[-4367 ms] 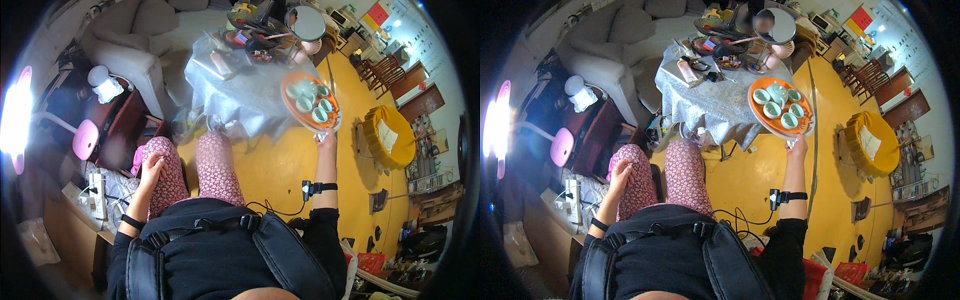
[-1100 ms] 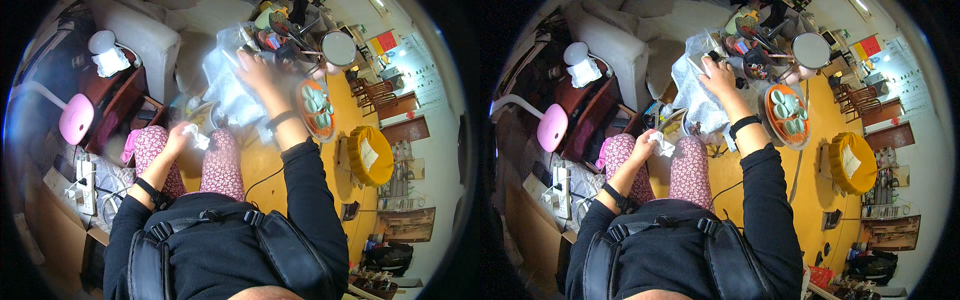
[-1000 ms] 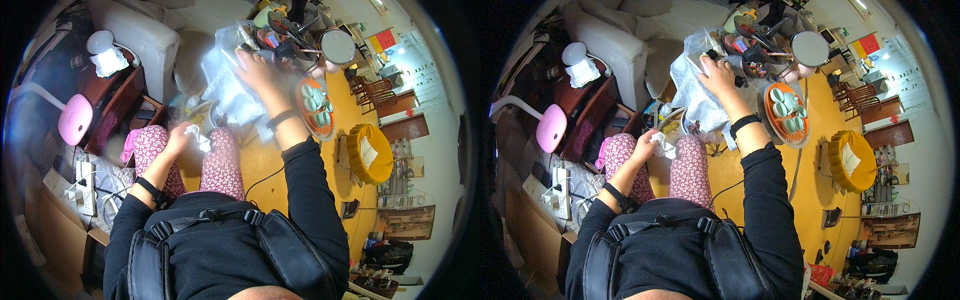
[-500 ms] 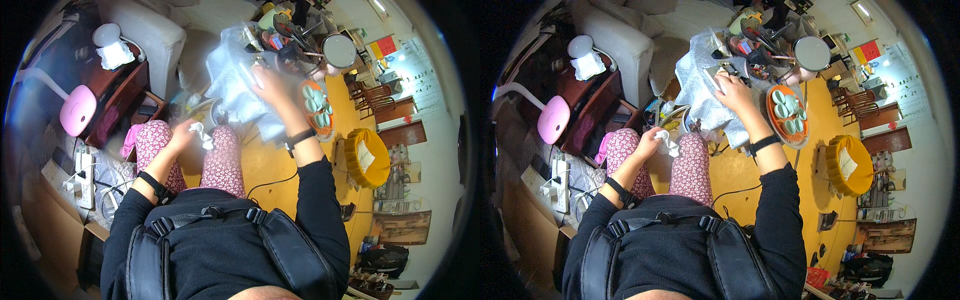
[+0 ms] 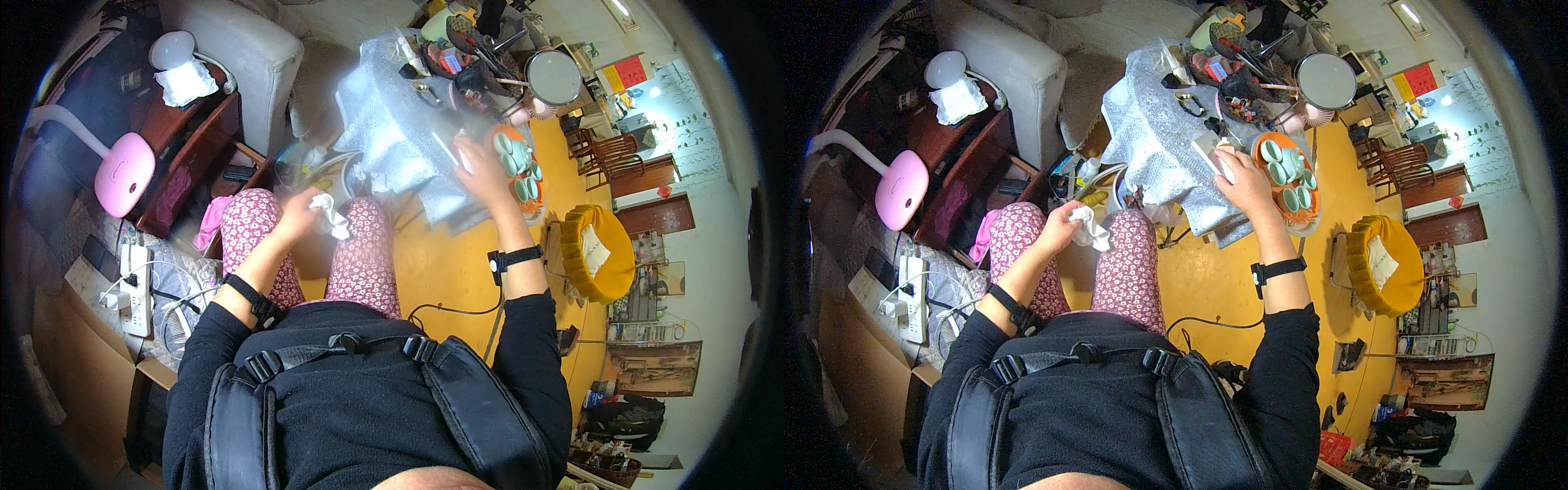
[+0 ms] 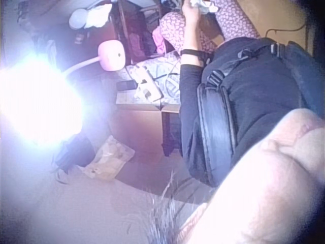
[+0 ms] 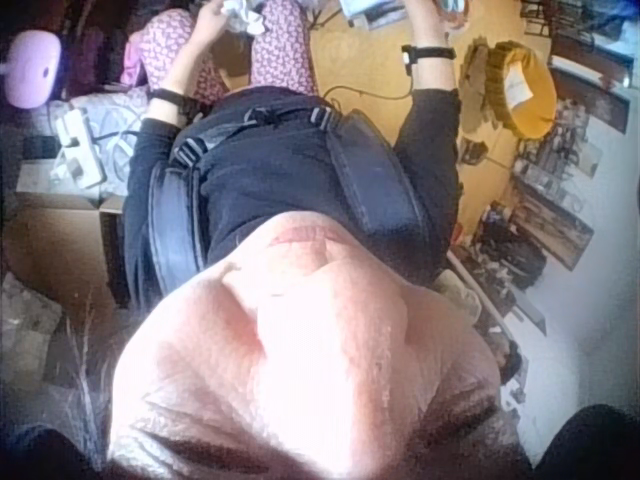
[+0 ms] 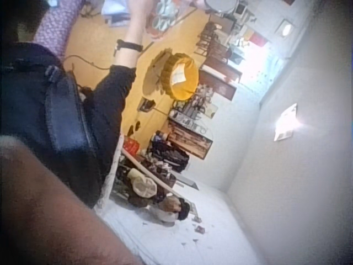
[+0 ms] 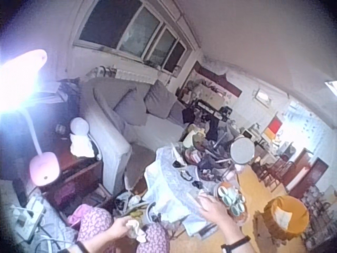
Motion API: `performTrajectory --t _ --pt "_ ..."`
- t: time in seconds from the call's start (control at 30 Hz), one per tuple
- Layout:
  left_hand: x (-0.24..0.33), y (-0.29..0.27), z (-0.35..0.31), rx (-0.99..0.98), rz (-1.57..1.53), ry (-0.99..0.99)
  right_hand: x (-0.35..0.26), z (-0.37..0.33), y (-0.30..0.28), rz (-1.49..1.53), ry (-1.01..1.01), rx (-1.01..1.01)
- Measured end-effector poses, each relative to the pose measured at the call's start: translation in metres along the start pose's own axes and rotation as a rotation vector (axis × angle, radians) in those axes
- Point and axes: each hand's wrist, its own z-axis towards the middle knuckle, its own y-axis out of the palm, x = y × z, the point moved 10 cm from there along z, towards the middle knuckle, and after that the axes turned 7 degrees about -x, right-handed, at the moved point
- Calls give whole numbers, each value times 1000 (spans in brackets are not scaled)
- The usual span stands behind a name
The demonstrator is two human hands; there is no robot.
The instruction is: The person wipes several small cups and a teapot on a yellow tray with a white cloth, then wipes a white lid. The person then wipes a clear plastic container and places it on the floor.
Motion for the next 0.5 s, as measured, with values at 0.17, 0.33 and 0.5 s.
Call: performTrajectory --t 0.17,0.33,0.5 --pt "4 -1 -2 5 26 3 10 0 9 -11 14 -45" --pt "7 1 -3 -6 8 18 14 -5 12 15 37 -74" --pt "5 3 -1 -11 2 15 24 0 13 105 40 -117"
